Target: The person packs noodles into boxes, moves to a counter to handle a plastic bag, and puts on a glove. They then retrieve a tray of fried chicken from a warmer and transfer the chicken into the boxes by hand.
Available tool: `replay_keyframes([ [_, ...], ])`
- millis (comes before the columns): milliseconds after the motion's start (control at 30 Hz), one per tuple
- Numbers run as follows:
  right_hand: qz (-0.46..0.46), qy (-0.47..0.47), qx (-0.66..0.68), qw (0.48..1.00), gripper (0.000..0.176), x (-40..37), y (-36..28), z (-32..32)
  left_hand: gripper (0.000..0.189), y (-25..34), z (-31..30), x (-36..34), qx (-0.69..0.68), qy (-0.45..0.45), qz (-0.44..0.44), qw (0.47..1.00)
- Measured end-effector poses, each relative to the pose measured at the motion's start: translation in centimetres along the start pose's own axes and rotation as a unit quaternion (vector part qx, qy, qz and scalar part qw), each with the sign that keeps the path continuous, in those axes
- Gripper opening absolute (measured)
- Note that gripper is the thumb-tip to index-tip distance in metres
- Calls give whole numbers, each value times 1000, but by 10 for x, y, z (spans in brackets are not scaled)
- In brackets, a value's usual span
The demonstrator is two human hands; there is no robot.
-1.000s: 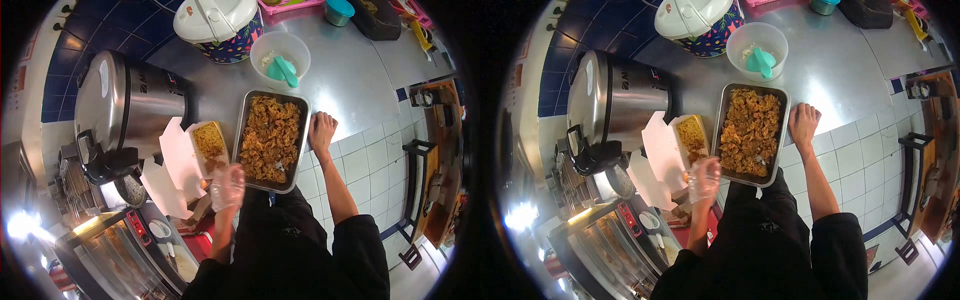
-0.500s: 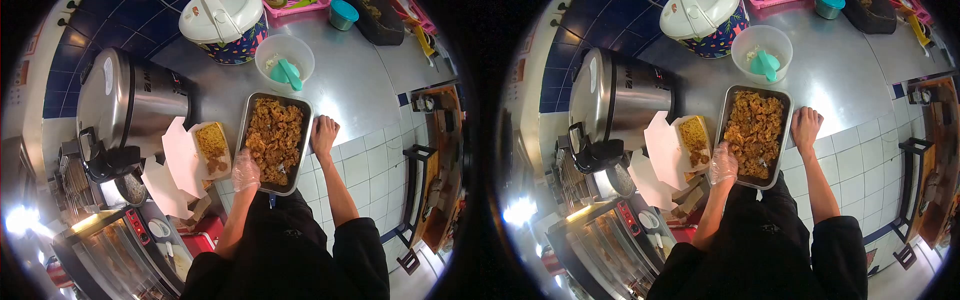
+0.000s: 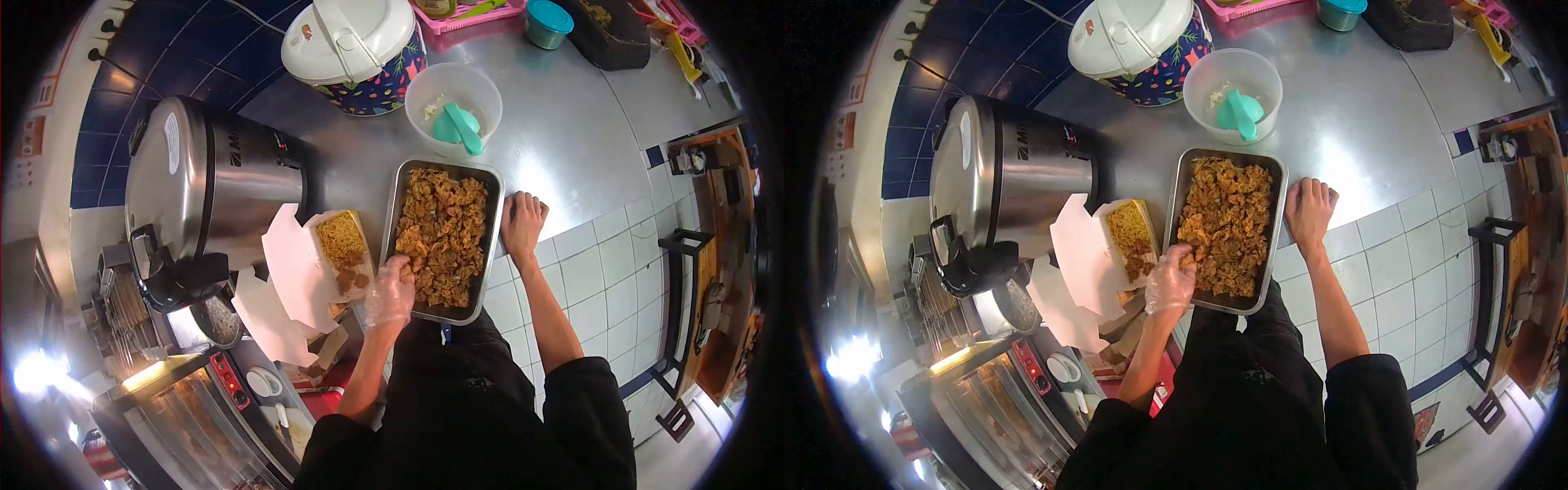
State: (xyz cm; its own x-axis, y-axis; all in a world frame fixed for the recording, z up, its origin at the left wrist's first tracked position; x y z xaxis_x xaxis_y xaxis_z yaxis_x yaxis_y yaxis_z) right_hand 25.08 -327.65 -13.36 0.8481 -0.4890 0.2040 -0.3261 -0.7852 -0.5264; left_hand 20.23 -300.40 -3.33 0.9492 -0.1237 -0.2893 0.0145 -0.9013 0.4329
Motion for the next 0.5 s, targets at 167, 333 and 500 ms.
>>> replay_keyframes([
  [167,5,-10,4,1000,11,-1,-1,0,33,-8,-7,-21,-297,13,-30,954],
  [333,-2,-2,1,1000,11,-1,1,3,34,5,-22,-31,-546,30,-94,832],
  [500,-3,-9,-4,1000,11,-2,2,4,30,0,-23,-37,-532,63,-46,843],
])
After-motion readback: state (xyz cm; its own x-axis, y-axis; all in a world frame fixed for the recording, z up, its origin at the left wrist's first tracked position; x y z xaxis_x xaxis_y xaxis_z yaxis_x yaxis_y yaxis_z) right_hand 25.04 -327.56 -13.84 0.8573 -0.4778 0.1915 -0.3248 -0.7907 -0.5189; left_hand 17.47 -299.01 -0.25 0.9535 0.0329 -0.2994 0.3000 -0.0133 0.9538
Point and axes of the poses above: each hand's wrist, its own x-axis towards the middle knuckle, its own z-axis out of the palm, y = z × x, the point moved 2 cm from there along x, towards the middle knuckle, and after that the axes turned 10 degrees about z, right-handed, at the moved point
